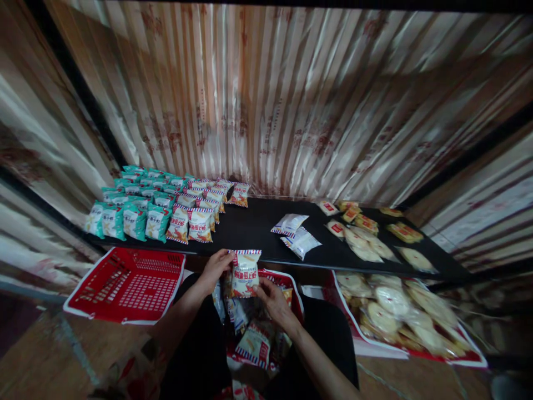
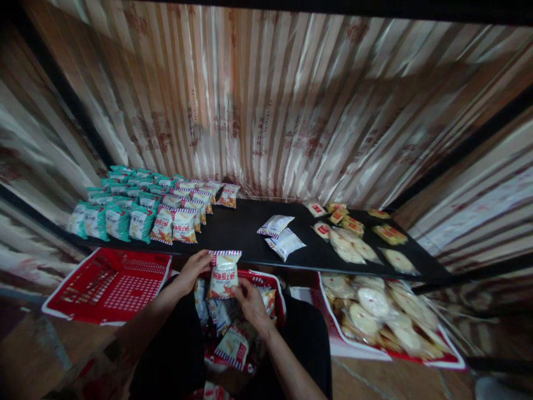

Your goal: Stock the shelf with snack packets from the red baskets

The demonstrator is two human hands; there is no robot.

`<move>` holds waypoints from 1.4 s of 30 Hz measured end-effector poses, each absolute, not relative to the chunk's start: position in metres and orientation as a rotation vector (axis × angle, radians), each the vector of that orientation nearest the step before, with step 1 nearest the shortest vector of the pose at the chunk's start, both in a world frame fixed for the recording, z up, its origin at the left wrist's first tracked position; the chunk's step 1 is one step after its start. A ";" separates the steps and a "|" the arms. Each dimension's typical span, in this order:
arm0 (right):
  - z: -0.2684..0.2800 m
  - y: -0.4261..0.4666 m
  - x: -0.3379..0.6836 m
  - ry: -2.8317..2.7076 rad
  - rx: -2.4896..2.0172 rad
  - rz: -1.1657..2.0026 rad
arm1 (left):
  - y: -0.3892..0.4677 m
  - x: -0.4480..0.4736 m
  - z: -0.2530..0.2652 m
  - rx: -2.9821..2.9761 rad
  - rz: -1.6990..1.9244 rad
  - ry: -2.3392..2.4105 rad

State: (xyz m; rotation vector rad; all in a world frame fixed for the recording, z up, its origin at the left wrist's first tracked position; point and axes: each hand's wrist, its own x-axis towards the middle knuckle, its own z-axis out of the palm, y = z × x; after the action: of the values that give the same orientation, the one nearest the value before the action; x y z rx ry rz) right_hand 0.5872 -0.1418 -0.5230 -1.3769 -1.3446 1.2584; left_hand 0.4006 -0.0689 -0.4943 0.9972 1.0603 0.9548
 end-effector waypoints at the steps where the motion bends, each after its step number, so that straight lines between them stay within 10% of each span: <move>1: -0.522 -0.137 0.587 -1.357 -1.381 1.246 | -0.066 0.402 -0.495 0.981 0.976 1.059; 42: -0.507 0.126 0.571 -1.501 -2.112 0.600 | 0.113 0.464 -0.520 1.742 0.859 1.858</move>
State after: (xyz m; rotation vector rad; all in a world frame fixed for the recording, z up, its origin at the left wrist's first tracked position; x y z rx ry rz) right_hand 0.5706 0.1262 -0.5073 -2.1117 -1.5012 0.6000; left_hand 0.4643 0.1128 -0.5198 1.7424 1.8576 0.8587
